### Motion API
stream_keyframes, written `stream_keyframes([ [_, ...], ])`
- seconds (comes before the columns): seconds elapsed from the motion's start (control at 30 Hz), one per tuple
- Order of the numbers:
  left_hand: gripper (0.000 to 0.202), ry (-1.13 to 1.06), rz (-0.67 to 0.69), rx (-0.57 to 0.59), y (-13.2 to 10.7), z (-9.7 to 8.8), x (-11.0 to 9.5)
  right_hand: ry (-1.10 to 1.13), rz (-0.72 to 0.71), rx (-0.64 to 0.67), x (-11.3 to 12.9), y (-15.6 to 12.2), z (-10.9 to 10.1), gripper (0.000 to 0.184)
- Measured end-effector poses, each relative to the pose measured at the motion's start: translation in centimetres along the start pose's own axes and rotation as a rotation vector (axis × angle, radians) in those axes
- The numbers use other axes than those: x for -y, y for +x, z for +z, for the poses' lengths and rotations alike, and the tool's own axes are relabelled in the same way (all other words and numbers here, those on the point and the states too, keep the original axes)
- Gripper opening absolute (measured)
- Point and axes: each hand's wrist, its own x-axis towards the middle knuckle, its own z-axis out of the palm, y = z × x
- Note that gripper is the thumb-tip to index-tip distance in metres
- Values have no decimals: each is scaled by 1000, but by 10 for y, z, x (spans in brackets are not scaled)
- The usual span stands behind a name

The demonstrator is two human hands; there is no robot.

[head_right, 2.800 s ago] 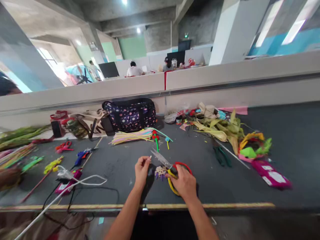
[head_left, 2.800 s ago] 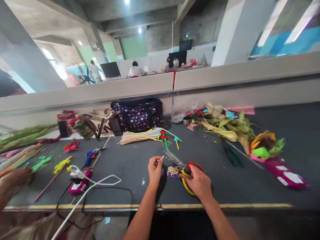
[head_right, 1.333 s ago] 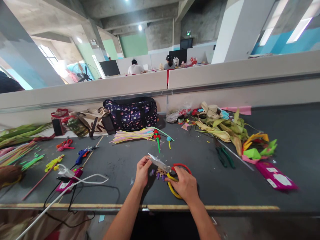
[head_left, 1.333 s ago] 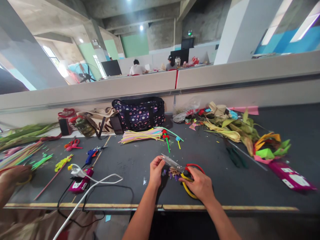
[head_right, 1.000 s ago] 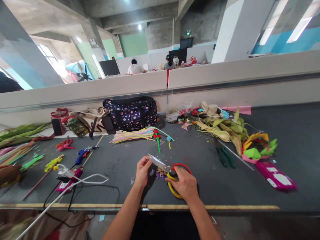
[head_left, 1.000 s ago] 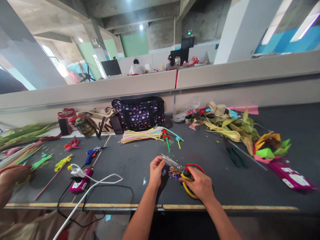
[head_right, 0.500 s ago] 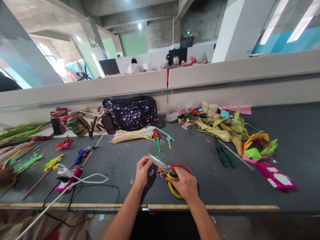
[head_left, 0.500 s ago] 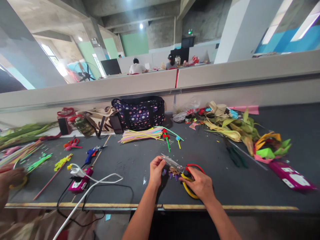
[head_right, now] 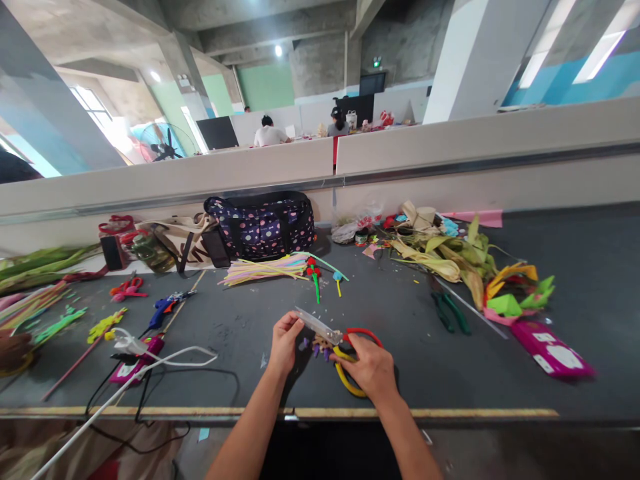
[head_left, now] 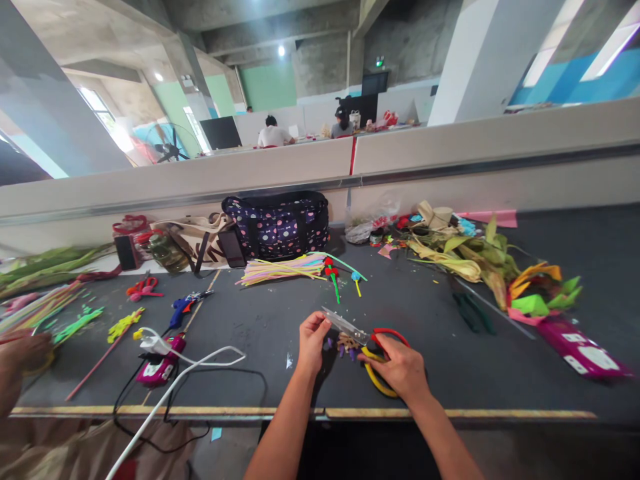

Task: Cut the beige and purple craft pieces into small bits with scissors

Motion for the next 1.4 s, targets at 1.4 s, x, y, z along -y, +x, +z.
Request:
stream_keyframes([
  [1.4,19,-82,-54,31,1,-1,3,11,8,15,5,4,-6,56],
])
